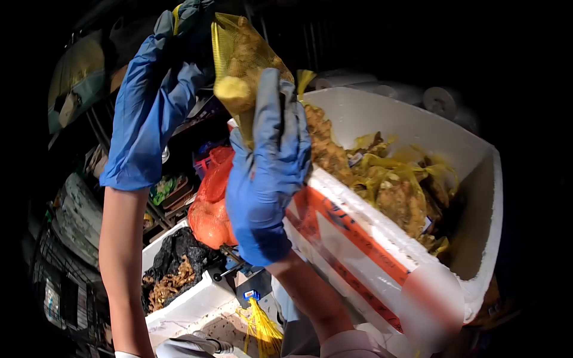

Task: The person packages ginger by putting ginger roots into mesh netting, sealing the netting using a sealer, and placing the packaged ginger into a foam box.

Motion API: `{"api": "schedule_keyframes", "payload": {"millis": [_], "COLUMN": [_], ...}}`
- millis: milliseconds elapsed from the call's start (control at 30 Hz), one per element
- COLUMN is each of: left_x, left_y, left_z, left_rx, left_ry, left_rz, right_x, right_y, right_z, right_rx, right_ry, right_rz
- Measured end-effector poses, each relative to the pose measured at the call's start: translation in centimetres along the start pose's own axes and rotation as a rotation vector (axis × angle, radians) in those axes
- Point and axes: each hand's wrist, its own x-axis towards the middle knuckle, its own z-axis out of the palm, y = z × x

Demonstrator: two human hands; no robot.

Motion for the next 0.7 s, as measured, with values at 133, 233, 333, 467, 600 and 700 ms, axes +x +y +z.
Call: {"api": "schedule_keyframes", "payload": {"millis": [133, 233, 333, 467, 600, 700], "left_x": [4.0, 6.8, 8.1, 5.7, 2.0, 0.7], "left_y": [-0.3, -2.7, -8.0, -13.2, -17.4, -17.3], "left_z": [4.6, 7.9, 10.2, 11.4, 10.9, 9.3], "left_rx": [-0.951, -1.095, -1.117, -0.855, -0.827, -0.764], "left_ry": [-0.072, -0.078, -0.084, -0.144, -0.312, -0.456], "left_rz": [-0.411, -0.528, -0.604, -0.698, -0.906, -0.975], "right_x": [3.9, 4.6, 3.0, 0.0, -2.2, -3.4], "right_y": [-1.2, -1.2, -1.1, -1.3, 0.0, 0.2], "right_z": [-2.0, -2.2, -3.0, -5.4, -5.8, -5.8], "right_rx": [-0.342, -0.373, -0.245, -0.067, 0.104, 0.099], "right_ry": [-0.086, -0.057, -0.083, -0.197, -0.280, -0.431], "right_rz": [-0.215, -0.190, -0.162, -0.037, -0.014, -0.029]}}
